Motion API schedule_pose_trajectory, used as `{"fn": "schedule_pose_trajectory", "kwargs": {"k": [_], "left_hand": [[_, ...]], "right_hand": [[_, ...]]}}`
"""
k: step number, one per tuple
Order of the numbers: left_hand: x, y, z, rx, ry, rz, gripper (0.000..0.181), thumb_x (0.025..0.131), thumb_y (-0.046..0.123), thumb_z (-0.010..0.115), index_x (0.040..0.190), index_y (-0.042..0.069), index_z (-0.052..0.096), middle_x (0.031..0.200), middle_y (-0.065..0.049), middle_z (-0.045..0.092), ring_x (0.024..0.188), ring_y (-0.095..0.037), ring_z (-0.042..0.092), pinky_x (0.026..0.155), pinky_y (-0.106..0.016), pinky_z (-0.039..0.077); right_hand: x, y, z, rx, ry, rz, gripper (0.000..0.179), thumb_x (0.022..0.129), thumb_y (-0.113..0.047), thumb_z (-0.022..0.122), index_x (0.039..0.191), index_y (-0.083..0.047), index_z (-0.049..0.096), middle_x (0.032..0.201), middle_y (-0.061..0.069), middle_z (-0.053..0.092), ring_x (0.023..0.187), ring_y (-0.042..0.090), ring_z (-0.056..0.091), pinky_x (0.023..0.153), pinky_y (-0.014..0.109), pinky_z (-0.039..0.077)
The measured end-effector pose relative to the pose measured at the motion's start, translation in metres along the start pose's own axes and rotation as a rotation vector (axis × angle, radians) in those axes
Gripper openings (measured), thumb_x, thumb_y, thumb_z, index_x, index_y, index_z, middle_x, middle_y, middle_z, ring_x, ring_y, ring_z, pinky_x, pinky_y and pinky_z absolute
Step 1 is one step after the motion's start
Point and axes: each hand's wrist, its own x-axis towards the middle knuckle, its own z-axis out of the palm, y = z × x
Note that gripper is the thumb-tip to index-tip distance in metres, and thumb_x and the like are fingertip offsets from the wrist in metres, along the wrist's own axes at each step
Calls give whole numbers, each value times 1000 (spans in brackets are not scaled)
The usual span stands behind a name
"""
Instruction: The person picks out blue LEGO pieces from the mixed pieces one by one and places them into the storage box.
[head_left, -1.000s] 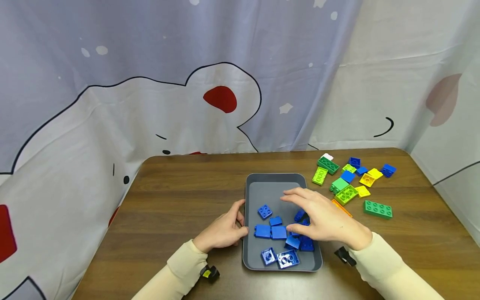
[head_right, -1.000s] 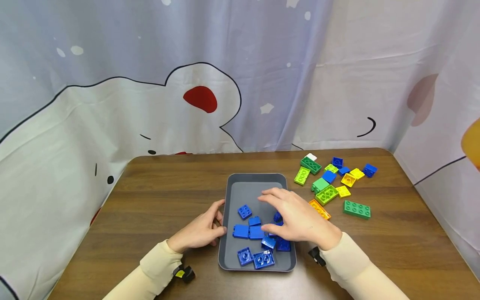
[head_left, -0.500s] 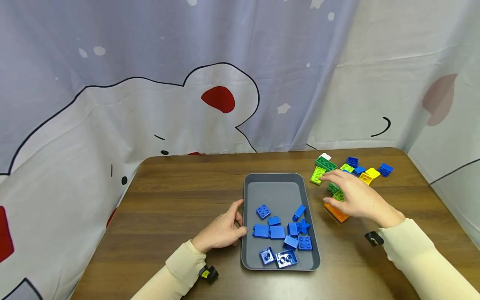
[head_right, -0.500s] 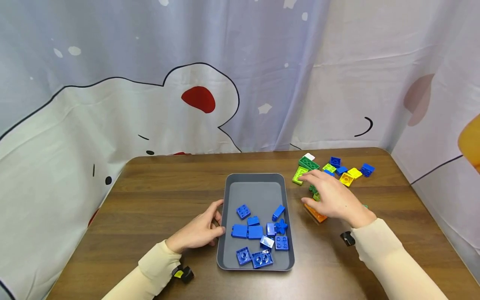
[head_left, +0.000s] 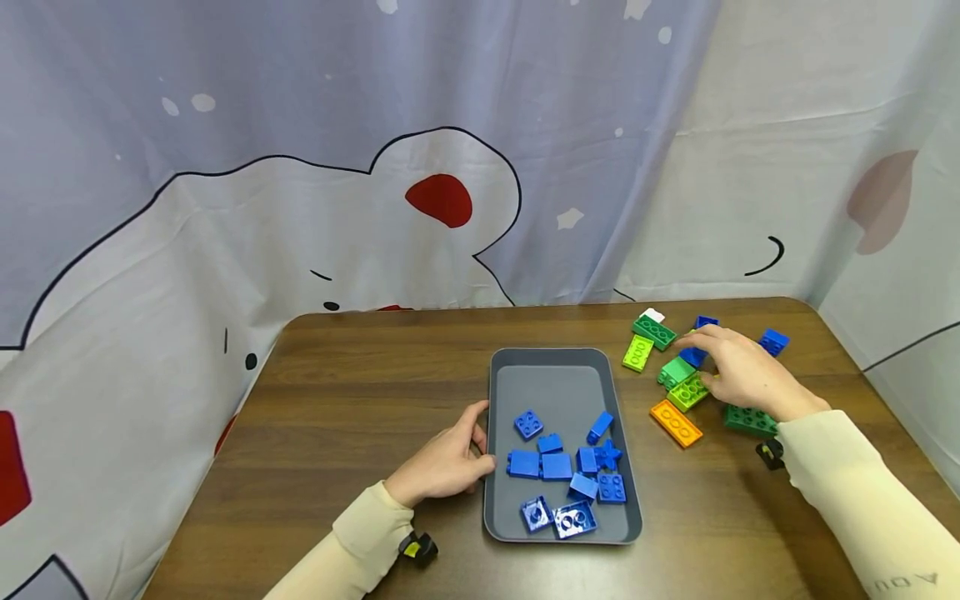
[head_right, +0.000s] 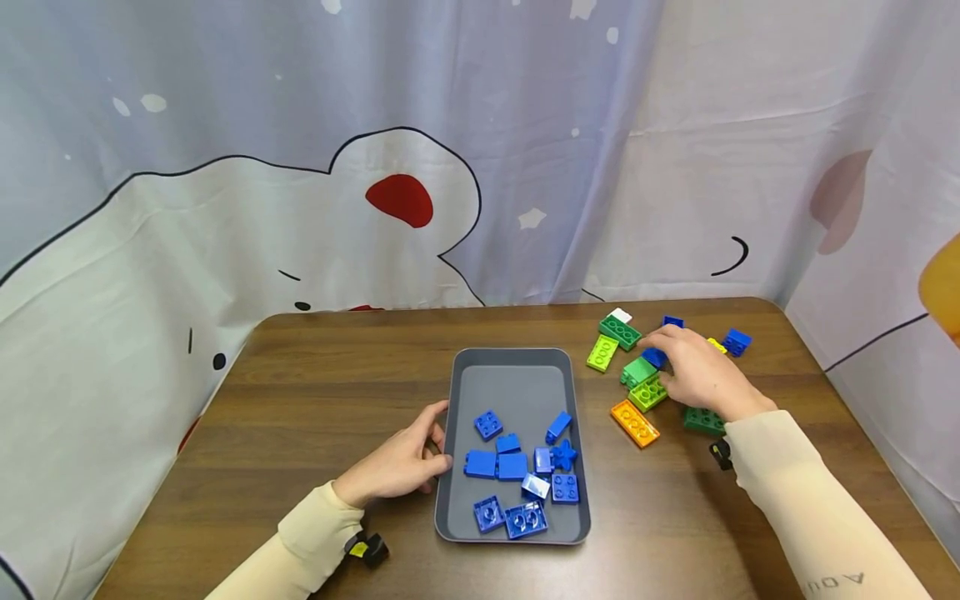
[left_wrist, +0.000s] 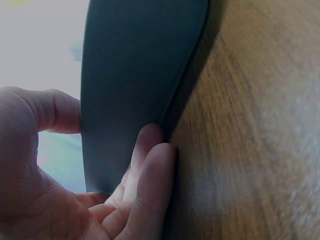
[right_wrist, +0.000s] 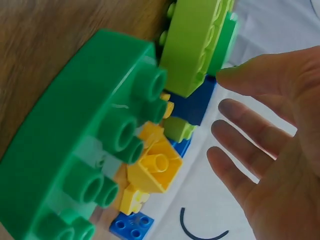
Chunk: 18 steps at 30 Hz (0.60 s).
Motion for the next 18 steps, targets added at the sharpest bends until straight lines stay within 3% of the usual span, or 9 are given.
{"fn": "schedule_pose_trajectory", "kwargs": {"k": [8,18], "left_hand": [[-1,1,0,-13,-1,-4,87,87,19,66,162,10,22,106,-7,59,59,-13,64,55,-33,53],[0,0,0,-13,-2,-6,86,88,20,65,162,10,22,106,-4,59,59,-13,64,55,-32,54]], "right_hand": [[4,13,6,-17,-22,18,46,84,6,64,129,-4,69,131,18,64,117,41,64,99,64,51],[6,14,10,-28,-32,63,43,85,-3,77,128,-6,71,118,16,65,100,33,65,91,60,55]]}}
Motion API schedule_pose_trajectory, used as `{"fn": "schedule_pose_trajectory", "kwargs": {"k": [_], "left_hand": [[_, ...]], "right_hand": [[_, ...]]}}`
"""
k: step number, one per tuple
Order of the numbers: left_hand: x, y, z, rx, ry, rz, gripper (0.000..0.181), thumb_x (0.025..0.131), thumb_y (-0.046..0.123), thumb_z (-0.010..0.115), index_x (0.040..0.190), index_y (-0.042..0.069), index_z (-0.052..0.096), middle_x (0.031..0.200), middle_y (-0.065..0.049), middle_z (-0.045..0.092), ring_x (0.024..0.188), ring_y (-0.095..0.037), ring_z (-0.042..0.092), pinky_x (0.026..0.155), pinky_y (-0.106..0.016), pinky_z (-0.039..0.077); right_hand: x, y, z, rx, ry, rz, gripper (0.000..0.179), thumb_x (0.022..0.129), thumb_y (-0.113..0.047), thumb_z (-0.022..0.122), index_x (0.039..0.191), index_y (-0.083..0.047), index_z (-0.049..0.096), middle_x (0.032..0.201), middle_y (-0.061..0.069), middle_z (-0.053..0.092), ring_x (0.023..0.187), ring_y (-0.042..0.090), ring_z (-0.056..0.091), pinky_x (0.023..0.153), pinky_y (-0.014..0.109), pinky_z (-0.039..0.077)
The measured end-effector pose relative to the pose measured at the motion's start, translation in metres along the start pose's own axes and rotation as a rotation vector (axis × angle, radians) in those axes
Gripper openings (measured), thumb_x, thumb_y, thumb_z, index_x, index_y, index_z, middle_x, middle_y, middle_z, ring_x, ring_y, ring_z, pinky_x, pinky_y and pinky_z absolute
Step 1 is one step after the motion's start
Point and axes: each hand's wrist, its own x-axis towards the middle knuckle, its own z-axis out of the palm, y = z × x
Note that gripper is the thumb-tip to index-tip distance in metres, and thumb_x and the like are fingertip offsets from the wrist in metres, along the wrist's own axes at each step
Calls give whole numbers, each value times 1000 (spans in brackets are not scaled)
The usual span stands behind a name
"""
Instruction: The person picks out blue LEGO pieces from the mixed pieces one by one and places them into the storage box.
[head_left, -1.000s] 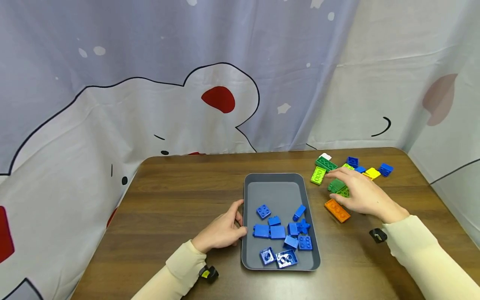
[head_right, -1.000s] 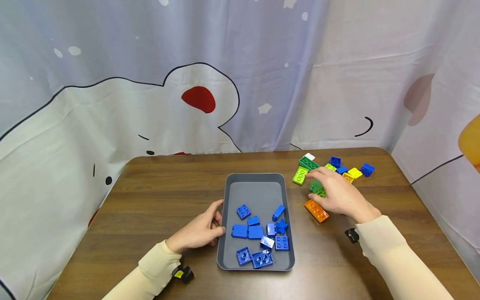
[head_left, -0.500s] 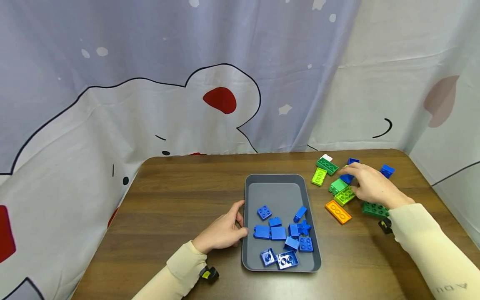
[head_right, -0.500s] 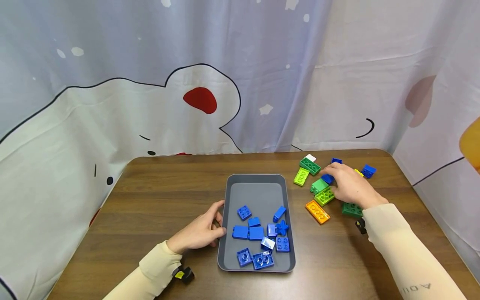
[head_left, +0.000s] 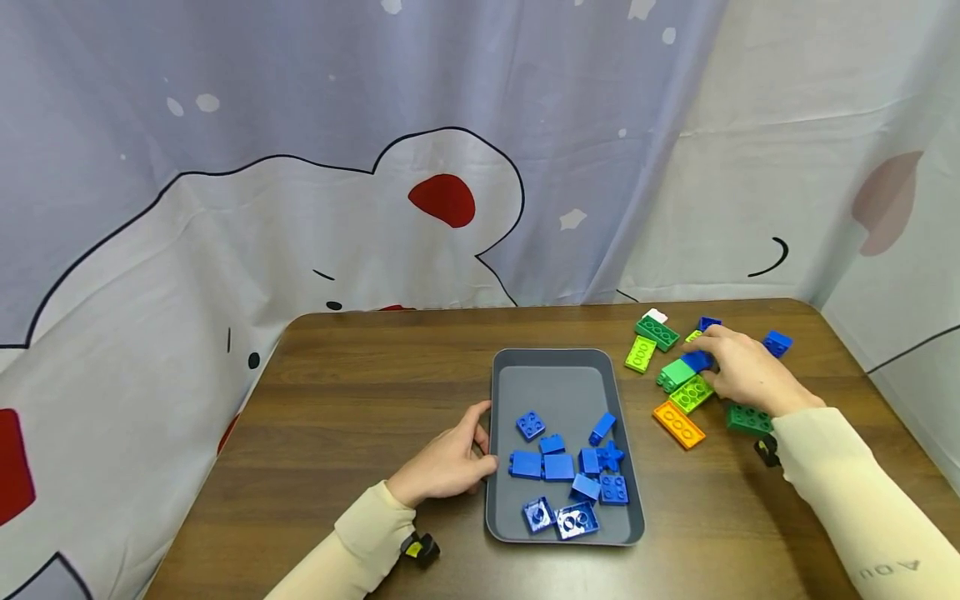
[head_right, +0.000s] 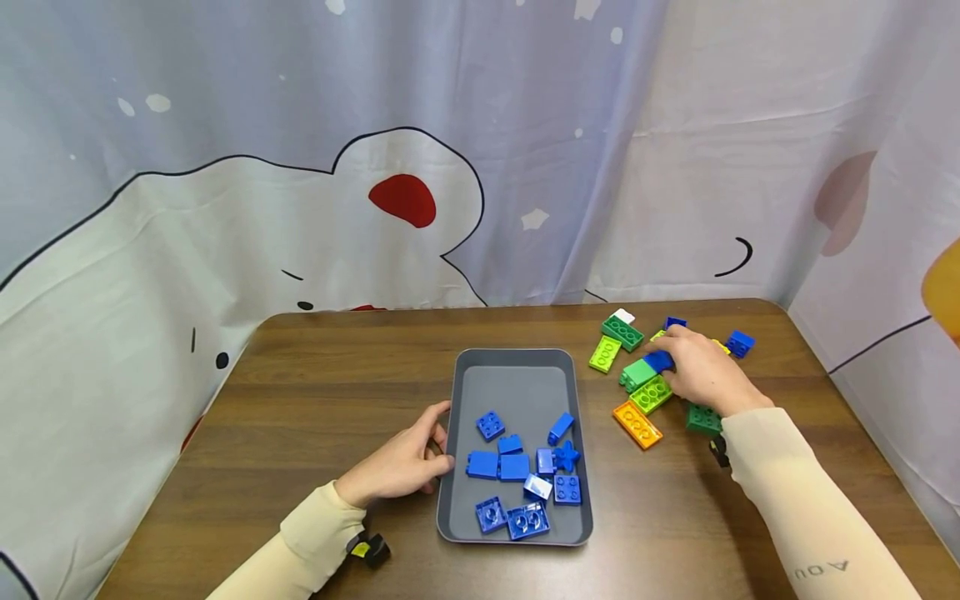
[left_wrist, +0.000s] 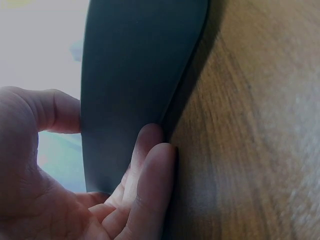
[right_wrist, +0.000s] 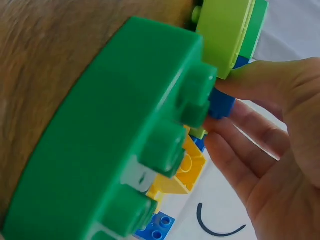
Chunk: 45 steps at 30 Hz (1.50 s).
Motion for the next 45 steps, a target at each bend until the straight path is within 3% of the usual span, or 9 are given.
{"fn": "schedule_pose_trajectory", "kwargs": {"k": [6,12,17,21,33,38,45], "left_hand": [[1,0,0,3,1,8,86,88,19,65,162,9,22,106,-5,59,59,-12,64,55,-32,54],[2,0,1,5,4,5,86,88,20,65,162,9,22,106,-5,59,59,-12,64,55,-33,54],[1,0,0,5,-1,7,86,88,20,65,162,9,22,106,-5,59,59,-13,64,55,-33,54],[2,0,-1,6,-5,7,87,88,19,65,162,10,22,107,-6,59,59,-13,64,55,-33,54],[2,1,-1,1,-5,7,87,88,19,65,162,9,22,107,-6,59,59,-13,64,55,-33,54],[1,1,0,11,-5,4,87,88,20,66,162,10,21,107,-6,59,59,-13,64,55,-33,53],[0,0,-1,5,-10,5,87,88,19,66,162,10,21,107,-6,59,59,-13,64,55,-32,53]], "right_hand": [[-6,2,-2,64,29,53,40,86,-4,77,125,-3,70,127,24,67,111,45,65,96,66,51],[-21,3,-4,82,162,86,41,85,-7,79,123,3,68,111,23,68,88,33,65,79,57,55],[-34,-6,-3,98,245,105,40,84,-8,81,121,1,69,109,22,67,89,35,67,76,59,56],[-42,-18,-3,81,293,103,40,82,-8,82,120,-1,70,104,17,67,84,31,65,70,51,54],[-48,-72,-7,121,342,-1,40,77,-7,87,114,-7,72,96,6,67,80,21,60,65,30,50],[-49,-98,-7,161,332,-77,40,77,-7,88,114,-10,73,101,4,69,82,20,66,68,34,59],[-50,-126,-3,208,297,-161,42,78,-7,88,116,-14,72,101,-2,68,82,14,63,69,29,58]]}}
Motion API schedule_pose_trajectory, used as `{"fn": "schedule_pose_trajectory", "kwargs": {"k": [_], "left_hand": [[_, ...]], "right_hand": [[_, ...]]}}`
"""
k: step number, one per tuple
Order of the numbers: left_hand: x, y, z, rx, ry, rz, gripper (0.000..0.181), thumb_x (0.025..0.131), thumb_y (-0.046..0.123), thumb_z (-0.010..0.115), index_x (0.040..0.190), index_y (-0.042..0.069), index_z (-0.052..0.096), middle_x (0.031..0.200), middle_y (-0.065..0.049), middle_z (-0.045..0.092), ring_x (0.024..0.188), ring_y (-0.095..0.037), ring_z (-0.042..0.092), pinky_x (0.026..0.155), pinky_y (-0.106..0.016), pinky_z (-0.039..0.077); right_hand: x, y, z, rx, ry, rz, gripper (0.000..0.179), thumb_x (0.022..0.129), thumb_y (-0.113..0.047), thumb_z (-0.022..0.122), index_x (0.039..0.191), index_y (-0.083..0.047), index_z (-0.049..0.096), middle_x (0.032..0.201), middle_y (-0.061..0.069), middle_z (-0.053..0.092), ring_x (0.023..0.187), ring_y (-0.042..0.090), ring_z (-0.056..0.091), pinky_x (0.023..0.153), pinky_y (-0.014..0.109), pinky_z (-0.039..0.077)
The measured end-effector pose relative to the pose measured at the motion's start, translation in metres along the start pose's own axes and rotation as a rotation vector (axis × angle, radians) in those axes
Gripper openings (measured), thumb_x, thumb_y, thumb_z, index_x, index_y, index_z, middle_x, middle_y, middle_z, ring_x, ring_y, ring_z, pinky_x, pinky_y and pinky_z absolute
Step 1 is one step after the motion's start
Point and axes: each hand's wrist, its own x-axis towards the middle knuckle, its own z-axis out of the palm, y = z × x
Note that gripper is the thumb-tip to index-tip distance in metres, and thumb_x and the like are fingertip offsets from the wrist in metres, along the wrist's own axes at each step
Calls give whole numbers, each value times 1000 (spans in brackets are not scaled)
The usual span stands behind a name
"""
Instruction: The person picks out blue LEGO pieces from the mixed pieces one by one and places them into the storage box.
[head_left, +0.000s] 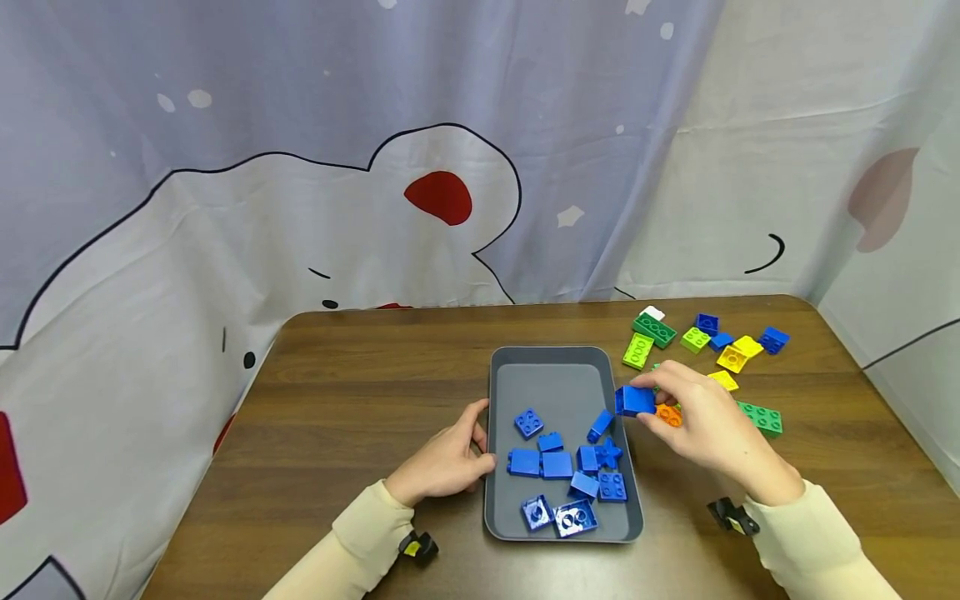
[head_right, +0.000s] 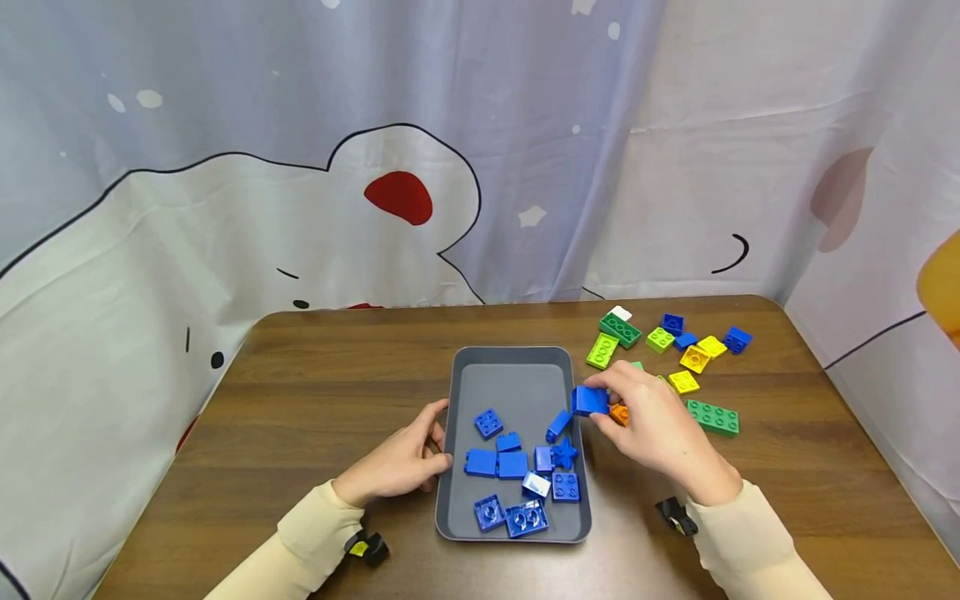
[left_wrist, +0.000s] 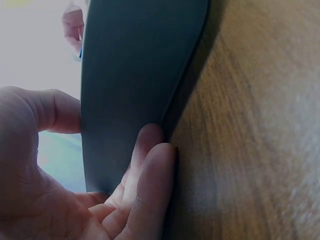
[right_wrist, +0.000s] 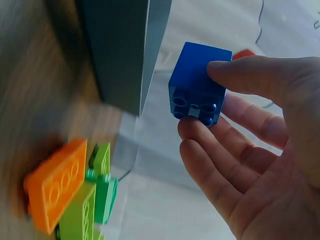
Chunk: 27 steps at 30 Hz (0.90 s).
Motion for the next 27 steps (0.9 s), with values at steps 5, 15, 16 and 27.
{"fn": "schedule_pose_trajectory", "kwargs": {"k": [5,15,16,27], "left_hand": [[0,0,0,2,-2,-1,87,88,20,66,162,9,21,107,-6,59,59,-13,64,55,-32,52],[0,0,0,6,0,-7,87,88,20,66,163,11,21,107,-6,59,59,-14,65,55,-33,53],[0,0,0,7,-1,-7,87,88,20,66,162,11,22,107,-6,59,59,-14,65,55,-33,52],[1,-1,0,7,-2,-4,85,89,20,65,162,10,22,106,-6,59,59,-13,64,55,-32,52]], "right_hand": [[0,-14,8,33,-18,-37,43,78,-8,88,118,-15,72,105,-2,69,83,14,63,69,29,58],[-2,-32,21,89,-31,-120,43,79,-9,88,118,-15,72,106,-5,68,85,9,64,73,30,60],[-2,-33,22,102,-28,-129,43,79,-9,88,118,-14,72,106,-5,68,85,9,64,73,30,60],[-2,-41,30,155,-4,-180,44,79,-12,88,119,-15,71,107,-5,68,84,9,65,72,29,60]]}}
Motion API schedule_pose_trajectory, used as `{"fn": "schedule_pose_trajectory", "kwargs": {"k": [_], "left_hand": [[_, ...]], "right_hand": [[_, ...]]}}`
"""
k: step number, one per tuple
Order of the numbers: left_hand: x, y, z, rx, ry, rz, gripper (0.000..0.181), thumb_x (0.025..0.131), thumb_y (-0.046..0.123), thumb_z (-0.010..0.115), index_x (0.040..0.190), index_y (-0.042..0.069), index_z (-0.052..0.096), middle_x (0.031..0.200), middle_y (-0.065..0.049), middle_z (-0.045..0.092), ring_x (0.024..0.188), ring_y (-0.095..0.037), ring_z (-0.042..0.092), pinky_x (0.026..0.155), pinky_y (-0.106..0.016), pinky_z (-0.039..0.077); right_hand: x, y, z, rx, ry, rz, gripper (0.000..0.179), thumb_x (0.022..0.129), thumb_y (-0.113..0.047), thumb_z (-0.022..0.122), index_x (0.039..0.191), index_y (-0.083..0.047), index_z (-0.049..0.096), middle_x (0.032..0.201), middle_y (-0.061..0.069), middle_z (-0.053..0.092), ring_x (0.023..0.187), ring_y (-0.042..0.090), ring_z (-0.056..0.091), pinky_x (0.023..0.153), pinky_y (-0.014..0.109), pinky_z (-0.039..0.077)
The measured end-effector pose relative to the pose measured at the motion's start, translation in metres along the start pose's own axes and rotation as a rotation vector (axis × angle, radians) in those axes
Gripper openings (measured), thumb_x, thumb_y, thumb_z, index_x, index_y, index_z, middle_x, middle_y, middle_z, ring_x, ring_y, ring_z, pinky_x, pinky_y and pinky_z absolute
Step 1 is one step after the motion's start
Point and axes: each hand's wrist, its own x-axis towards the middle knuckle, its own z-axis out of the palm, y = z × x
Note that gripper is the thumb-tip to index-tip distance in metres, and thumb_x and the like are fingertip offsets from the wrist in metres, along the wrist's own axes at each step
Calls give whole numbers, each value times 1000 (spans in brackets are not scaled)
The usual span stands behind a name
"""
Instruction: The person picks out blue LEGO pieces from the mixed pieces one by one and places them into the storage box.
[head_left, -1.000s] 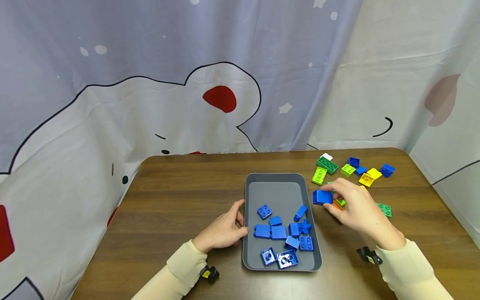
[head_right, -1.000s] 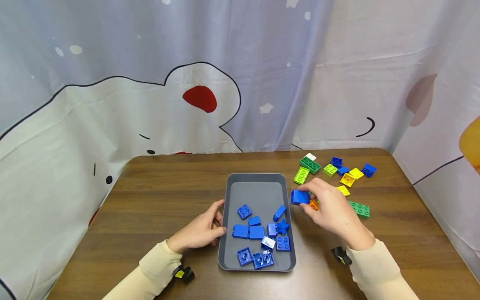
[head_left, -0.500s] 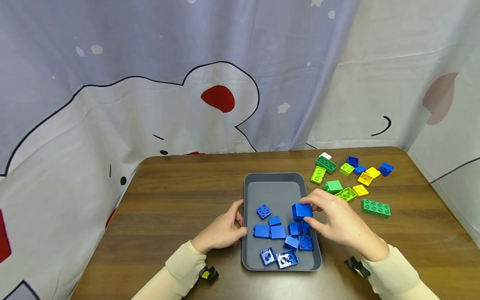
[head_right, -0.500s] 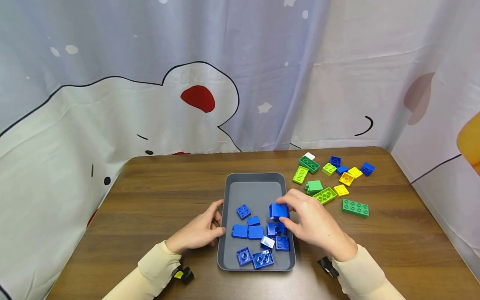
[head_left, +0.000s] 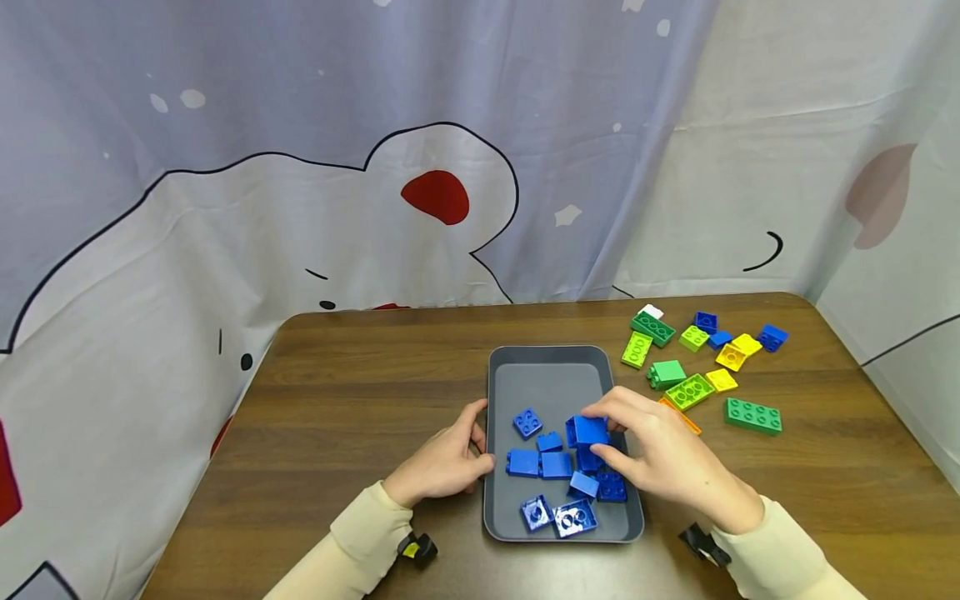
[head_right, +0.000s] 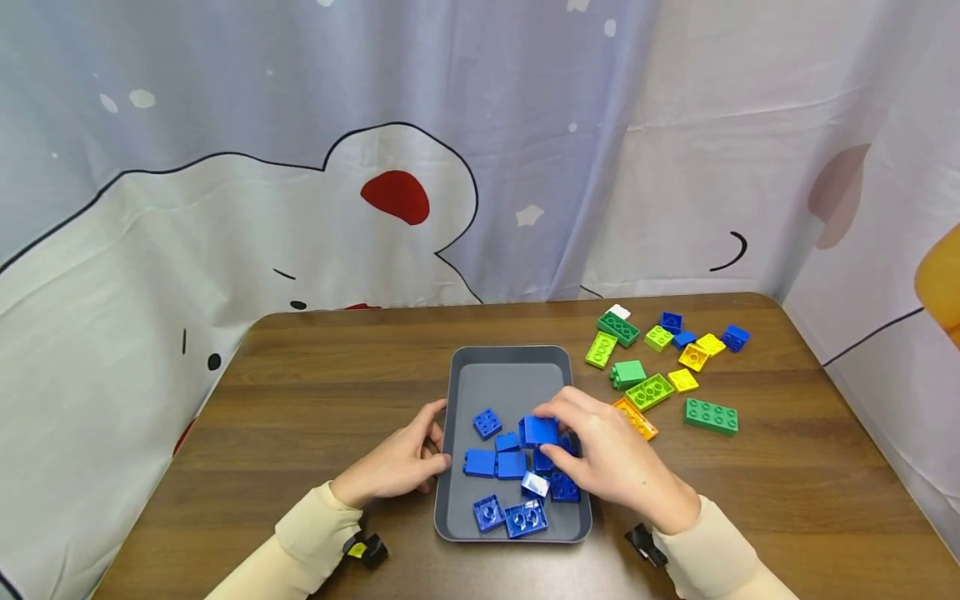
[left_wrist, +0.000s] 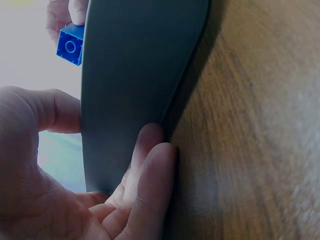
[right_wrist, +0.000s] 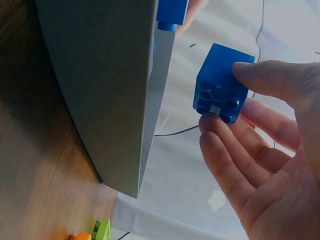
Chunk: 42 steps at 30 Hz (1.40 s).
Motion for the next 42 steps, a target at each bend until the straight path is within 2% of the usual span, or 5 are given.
{"fn": "schedule_pose_trajectory", "kwargs": {"k": [12,25,30,34,42], "left_hand": [[0,2,1,2,-3,-14,86,90,22,66,162,11,22,107,-5,59,59,-13,65,55,-31,52],[1,1,2,-3,-2,2,86,89,19,65,162,10,22,105,-6,59,58,-13,64,56,-32,54],[1,1,1,-1,-1,6,86,89,20,65,162,9,22,105,-6,59,58,-12,64,55,-32,54],[1,1,0,1,2,11,86,89,19,66,162,9,22,105,-6,59,58,-13,64,55,-33,54],[0,1,0,-9,7,-1,86,89,19,67,162,11,22,106,-7,59,59,-14,64,55,-34,54]], "right_hand": [[0,-2,3,7,-16,25,43,81,-14,87,120,-14,71,110,-5,68,85,11,65,73,29,61],[-2,-1,4,4,31,11,43,80,-12,88,120,-14,71,110,-5,68,84,11,63,71,28,60],[-2,-4,3,-22,-35,73,68,81,-34,88,142,-20,60,135,0,62,113,18,66,90,42,62],[-3,-5,1,-40,-113,134,100,78,-56,85,161,-30,36,163,5,40,142,31,49,105,60,51],[-3,2,-5,-84,-117,131,103,77,-57,85,162,-26,35,168,3,33,147,33,43,110,62,46]]}}
